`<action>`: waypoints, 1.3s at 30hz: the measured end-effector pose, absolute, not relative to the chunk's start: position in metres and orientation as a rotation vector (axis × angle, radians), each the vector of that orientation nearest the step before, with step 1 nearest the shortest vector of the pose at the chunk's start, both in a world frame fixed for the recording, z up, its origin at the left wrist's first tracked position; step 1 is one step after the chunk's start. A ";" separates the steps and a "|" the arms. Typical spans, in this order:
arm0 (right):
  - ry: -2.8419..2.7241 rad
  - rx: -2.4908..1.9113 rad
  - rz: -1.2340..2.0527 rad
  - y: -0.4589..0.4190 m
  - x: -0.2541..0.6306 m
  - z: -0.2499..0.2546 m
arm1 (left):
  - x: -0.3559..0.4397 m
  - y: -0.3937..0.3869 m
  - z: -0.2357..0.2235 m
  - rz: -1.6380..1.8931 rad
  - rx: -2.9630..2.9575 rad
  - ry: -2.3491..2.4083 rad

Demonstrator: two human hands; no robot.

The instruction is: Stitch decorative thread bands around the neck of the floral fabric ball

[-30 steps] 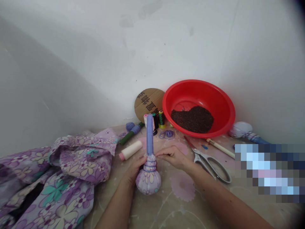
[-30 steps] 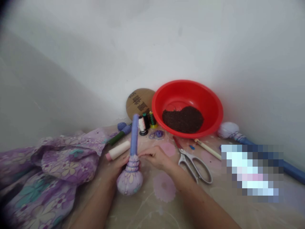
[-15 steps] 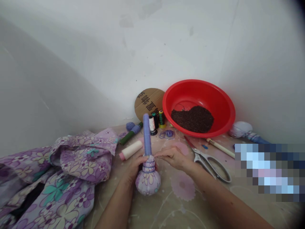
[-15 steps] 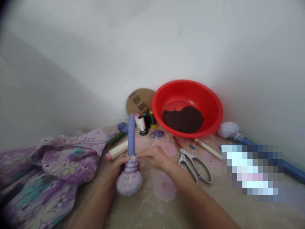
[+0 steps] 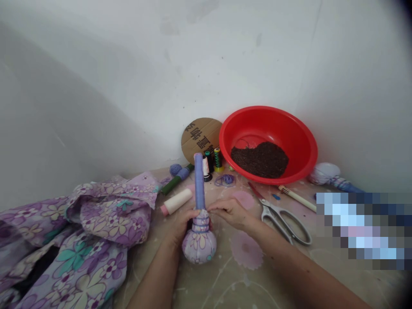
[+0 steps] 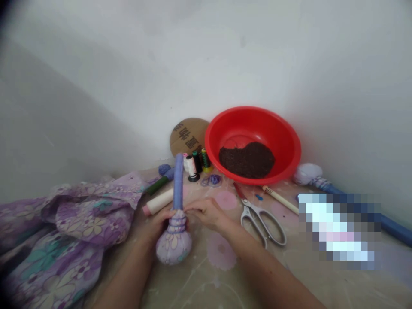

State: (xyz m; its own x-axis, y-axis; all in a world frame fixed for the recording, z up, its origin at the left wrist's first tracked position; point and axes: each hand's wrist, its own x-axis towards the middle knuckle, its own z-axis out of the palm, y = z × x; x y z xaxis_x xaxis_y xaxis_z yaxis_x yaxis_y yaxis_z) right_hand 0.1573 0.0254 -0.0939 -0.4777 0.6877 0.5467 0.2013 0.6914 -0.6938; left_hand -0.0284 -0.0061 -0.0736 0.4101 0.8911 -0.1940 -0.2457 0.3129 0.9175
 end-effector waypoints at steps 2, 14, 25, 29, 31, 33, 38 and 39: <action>-2.016 -0.695 0.701 0.025 0.157 -0.094 | -0.028 -0.006 -0.073 0.864 0.953 0.822; -2.016 -0.726 0.710 0.017 0.151 -0.087 | -0.027 -0.007 -0.071 0.877 1.002 0.827; -1.944 -0.840 0.750 0.007 0.141 -0.080 | -0.020 -0.010 -0.056 1.052 0.975 0.920; -1.992 -0.838 0.691 0.006 0.142 -0.081 | -0.018 -0.011 -0.055 1.054 0.987 0.929; -2.025 -0.831 0.643 0.005 0.144 -0.082 | -0.018 -0.010 -0.056 1.062 1.007 0.927; -2.050 -0.829 0.586 0.004 0.145 -0.082 | -0.018 -0.010 -0.056 1.074 1.023 0.912; -2.079 -0.842 0.512 0.003 0.146 -0.079 | -0.018 -0.010 -0.057 1.047 0.994 0.875; -2.077 -0.848 0.504 0.003 0.146 -0.079 | -0.018 -0.010 -0.058 1.041 0.968 0.870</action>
